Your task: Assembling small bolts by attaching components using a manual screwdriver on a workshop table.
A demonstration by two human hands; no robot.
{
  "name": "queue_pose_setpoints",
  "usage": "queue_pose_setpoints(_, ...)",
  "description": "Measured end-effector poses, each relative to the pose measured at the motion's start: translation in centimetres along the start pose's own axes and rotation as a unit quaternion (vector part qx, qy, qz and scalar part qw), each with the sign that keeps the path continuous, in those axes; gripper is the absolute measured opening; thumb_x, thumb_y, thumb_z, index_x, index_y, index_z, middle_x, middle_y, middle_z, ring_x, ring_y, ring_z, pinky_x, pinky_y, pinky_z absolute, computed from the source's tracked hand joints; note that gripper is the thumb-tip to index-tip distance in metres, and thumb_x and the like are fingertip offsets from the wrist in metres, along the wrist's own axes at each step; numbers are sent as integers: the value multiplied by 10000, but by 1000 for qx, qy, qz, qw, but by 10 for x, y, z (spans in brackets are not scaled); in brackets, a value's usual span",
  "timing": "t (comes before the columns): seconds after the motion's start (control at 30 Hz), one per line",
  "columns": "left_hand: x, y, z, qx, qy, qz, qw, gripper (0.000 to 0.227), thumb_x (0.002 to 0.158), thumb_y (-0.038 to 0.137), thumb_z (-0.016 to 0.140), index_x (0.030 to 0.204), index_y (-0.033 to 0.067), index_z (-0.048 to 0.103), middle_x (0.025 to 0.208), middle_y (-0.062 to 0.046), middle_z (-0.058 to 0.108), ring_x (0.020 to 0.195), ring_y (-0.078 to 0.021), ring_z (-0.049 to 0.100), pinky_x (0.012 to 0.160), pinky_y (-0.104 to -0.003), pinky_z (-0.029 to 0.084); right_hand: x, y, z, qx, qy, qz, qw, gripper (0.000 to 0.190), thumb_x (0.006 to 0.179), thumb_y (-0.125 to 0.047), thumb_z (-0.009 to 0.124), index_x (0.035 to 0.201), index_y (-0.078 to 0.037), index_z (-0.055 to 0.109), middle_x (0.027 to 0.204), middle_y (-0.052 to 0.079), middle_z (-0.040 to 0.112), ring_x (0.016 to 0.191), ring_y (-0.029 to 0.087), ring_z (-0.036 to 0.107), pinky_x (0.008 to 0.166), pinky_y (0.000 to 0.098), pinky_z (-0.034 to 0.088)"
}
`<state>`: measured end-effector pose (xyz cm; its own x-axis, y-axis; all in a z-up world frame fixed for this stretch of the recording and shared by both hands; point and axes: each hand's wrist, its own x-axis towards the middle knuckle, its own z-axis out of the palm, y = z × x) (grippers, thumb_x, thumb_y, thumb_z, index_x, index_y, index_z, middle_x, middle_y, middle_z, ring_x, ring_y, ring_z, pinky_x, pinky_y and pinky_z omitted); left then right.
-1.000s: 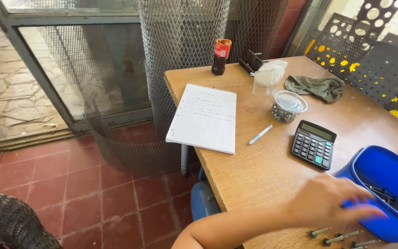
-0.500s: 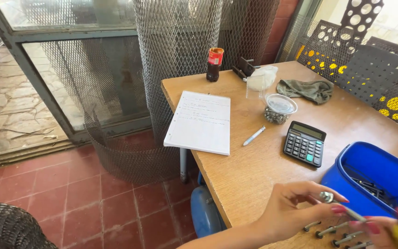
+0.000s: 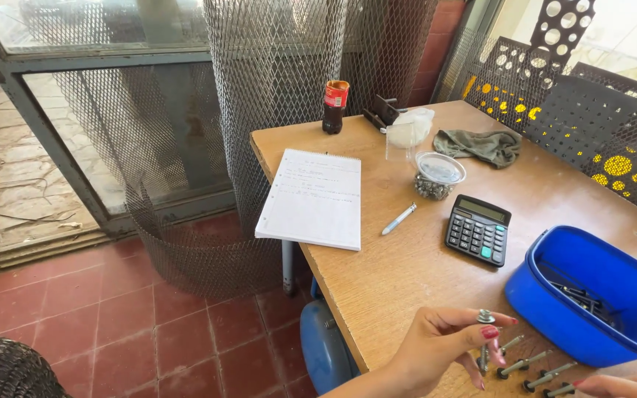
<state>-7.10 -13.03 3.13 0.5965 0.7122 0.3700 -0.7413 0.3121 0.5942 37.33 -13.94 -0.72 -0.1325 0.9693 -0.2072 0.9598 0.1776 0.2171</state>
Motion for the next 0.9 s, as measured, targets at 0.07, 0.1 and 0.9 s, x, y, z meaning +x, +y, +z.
queue_pose_setpoints(0.07, -3, -7, -9, 55, 62, 10, 997, 147, 1081, 104, 705, 1022, -18, 763, 830, -117, 703, 1224, -235, 700, 520, -185, 598, 34, 33, 68, 222, -180, 77, 955, 449, 786, -647, 789, 1202, -492, 859, 1125, -275, 975, 1049, -140, 948, 981, 70, 709)
queue_pose_setpoints(0.1, -4, -4, -8, 54, 63, 9, 996, 147, 1081, 104, 705, 1022, -18, 763, 830, -117, 703, 1224, -235, 700, 520, -185, 598, 21, 9, 51, 223, -181, 77, 955, 449, 786, -647, 789, 1202, -492, 859, 1125, -275, 975, 1049, -140, 948, 981, 70, 709)
queue_pose_setpoints(0.9, -28, -21, -1, 199, -20, -27, 979, 183, 1197, 274, 548, 1230, 146, 674, 760, 70, 515, 661, 25, 427, 599, -131, 308, -8, -163, -48, 370, 18, -57, 927, 768, 748, -222, 932, 1441, -340, 622, 1621, -181, 525, 1404, -3, 640, 1161, 261, 519)
